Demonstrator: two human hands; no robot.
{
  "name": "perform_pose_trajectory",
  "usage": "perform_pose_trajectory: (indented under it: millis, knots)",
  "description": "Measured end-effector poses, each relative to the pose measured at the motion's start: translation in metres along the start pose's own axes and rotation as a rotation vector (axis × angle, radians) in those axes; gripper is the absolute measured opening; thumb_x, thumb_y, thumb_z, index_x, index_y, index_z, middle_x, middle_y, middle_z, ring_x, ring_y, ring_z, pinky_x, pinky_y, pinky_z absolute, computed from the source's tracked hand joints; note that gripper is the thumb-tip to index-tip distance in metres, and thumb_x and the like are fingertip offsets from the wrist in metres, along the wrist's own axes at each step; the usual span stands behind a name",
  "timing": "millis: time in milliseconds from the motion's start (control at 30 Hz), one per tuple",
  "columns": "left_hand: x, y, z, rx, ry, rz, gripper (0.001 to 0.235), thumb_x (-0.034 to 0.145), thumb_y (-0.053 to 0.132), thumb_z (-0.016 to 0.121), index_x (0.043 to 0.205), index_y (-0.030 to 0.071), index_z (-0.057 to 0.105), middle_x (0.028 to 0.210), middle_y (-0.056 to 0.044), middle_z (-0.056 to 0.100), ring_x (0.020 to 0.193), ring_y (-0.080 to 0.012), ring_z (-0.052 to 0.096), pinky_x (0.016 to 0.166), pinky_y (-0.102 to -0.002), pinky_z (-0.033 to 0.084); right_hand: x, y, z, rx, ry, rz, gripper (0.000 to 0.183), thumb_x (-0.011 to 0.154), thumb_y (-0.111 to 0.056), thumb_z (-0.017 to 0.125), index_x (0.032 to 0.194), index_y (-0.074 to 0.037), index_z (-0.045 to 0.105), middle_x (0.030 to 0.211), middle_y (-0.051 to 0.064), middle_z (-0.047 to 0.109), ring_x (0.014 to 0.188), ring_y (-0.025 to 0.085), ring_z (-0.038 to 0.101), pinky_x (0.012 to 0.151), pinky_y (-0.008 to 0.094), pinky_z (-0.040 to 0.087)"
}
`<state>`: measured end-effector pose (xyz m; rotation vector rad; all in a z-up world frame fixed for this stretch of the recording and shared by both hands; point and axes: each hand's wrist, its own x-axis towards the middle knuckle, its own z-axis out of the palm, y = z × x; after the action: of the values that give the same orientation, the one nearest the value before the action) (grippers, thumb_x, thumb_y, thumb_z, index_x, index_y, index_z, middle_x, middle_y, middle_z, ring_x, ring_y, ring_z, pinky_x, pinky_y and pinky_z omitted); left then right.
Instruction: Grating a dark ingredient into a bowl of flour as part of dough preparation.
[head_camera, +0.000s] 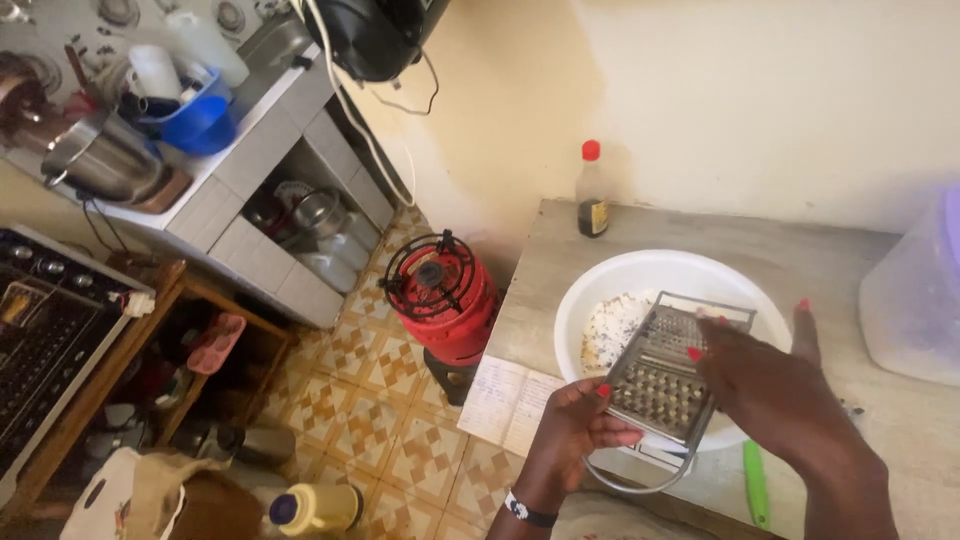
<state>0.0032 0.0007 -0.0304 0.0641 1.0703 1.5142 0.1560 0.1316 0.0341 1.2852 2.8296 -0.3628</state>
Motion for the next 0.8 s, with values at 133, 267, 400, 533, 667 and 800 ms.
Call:
perform_pose_trajectory:
  millis: [133,267,400,533,667,800]
  knots:
    - [-0.008,0.006,0.01,0.052,0.006,-0.044,0.033,0.083,0.017,0.059,0.107,-0.005,0.058,0.094,-0.019,0.063,0.062,-0.0265,0.063,0.06,-0.033,0.057,-0.007,-0.07,-0.067,0.477,-0.451,0.466,0.041,0.095,-0.033,0.018,0.122,-0.024,0.047,0.11,0.01,0.068,0.091,0.022,0.069,0.094,0.037,0.042]
    - [-0.011,0.004,0.01,0.052,-0.014,-0.037,0.025,0.084,0.016,0.06,0.101,-0.003,0.059,0.089,-0.012,0.059,0.062,-0.0258,0.063,0.061,-0.034,0.058,0.007,-0.034,-0.018,0.275,-0.26,-0.017,0.049,0.088,-0.027,0.031,0.136,-0.031,0.02,0.098,-0.004,0.073,0.116,0.007,0.046,0.12,0.034,-0.009]
    - [-0.007,0.001,0.005,0.011,-0.023,-0.01,0.033,0.08,0.018,0.064,0.104,-0.004,0.059,0.09,-0.016,0.058,0.063,-0.0288,0.064,0.061,-0.034,0.058,0.004,-0.038,-0.044,0.081,-0.205,0.148,0.054,0.09,-0.025,0.021,0.142,-0.025,0.008,0.103,-0.003,0.069,0.115,0.018,0.051,0.121,0.038,-0.009]
    - [-0.008,0.0,0.009,0.044,-0.026,-0.026,0.036,0.077,0.022,0.066,0.103,-0.002,0.059,0.094,-0.016,0.059,0.061,-0.0278,0.063,0.062,-0.035,0.058,0.015,-0.04,-0.029,0.203,-0.344,0.18,0.049,0.09,-0.009,0.015,0.139,-0.015,0.014,0.123,0.003,0.055,0.118,0.01,0.053,0.118,0.039,-0.017]
    - [-0.006,-0.004,0.008,0.059,-0.039,-0.028,0.028,0.084,0.017,0.061,0.103,-0.004,0.06,0.081,-0.015,0.062,0.061,-0.028,0.064,0.06,-0.033,0.058,0.009,-0.05,-0.047,0.419,-0.333,0.213,0.054,0.09,-0.035,0.026,0.141,-0.036,0.011,0.146,-0.001,0.012,0.13,0.033,0.018,0.103,0.042,0.026]
    - [-0.006,-0.003,0.007,0.013,-0.045,-0.012,0.028,0.083,0.015,0.062,0.103,-0.005,0.06,0.087,-0.015,0.061,0.06,-0.0248,0.063,0.06,-0.033,0.058,0.012,-0.048,-0.061,0.226,-0.266,0.27,0.057,0.088,-0.015,0.016,0.143,-0.026,0.009,0.105,0.005,0.069,0.114,0.014,0.054,0.12,0.029,-0.002]
